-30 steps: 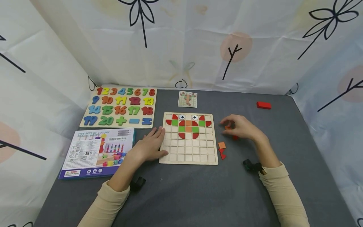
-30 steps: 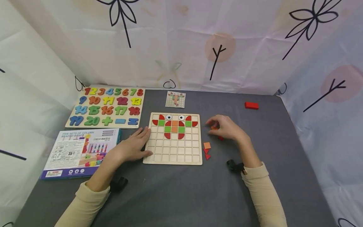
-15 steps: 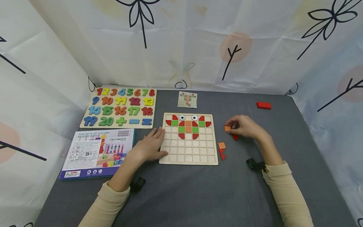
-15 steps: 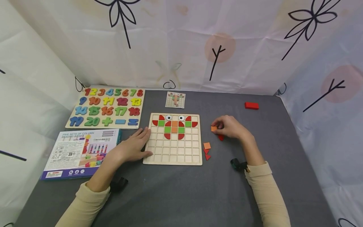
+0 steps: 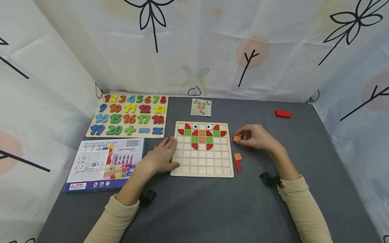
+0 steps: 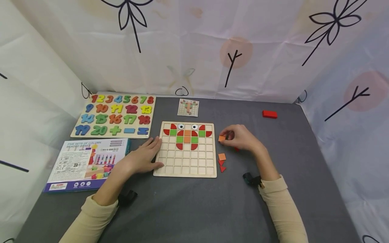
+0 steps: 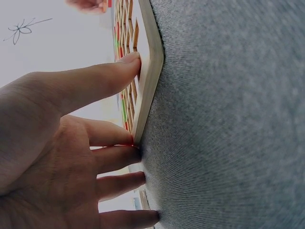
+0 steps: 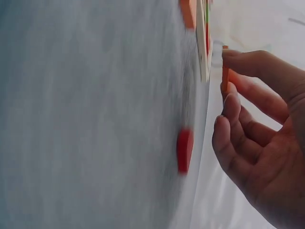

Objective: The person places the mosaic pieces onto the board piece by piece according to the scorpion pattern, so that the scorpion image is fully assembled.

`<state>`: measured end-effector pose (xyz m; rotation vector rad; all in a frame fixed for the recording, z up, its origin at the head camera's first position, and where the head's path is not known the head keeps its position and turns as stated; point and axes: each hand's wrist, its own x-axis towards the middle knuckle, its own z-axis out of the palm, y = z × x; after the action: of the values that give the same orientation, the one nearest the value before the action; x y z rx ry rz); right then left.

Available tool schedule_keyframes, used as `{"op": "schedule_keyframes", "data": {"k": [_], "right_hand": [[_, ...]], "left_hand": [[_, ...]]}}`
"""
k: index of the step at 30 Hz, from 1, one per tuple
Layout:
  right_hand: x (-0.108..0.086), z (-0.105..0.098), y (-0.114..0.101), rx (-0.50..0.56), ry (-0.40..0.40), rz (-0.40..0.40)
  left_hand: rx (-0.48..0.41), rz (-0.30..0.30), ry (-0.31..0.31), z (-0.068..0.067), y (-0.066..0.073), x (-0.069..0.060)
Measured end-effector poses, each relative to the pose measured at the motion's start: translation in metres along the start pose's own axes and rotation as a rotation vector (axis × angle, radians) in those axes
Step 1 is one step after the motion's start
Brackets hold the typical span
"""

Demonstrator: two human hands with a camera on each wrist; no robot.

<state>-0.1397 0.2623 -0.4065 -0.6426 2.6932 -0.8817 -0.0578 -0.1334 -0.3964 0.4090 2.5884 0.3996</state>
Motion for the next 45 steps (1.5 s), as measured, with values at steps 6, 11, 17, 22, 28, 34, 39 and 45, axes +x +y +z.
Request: {"op": "schedule_keyframes", "data": {"k": [6,11,17,22,28,34,39,45], "right_hand": [[0.008,0.016,-0.022,0.051,-0.021,-0.095],[0.020,0.028,-0.042,0.084,-0.086,-0.171],[0.036,0.042,-0.061,0.053,-0.152,-0.243],[0.047,0.050,-0.074,-0.033,-0.188,-0.274],[0.055,0.059,-0.087,-0.136,-0.211,-0.291],[0.057,0.063,-0.092,-0.156,-0.199,-0.280],[0.056,0.063,-0.092,-0.148,-0.198,-0.283],[0.046,0.053,-0.086,-0.103,-0.188,-0.255]], "left_hand": [[0.003,0.000,0.003,0.001,0.000,-0.001],[0.006,-0.001,0.003,0.001,0.000,-0.001],[0.008,-0.002,0.005,0.003,0.000,0.001],[0.009,-0.003,0.004,0.003,0.000,0.001],[0.003,-0.009,-0.001,0.002,-0.001,0.002],[0.007,-0.006,-0.003,0.002,-0.002,0.002],[0.002,-0.003,-0.004,0.002,-0.002,0.002],[-0.001,0.006,0.002,0.002,-0.002,0.001]]}}
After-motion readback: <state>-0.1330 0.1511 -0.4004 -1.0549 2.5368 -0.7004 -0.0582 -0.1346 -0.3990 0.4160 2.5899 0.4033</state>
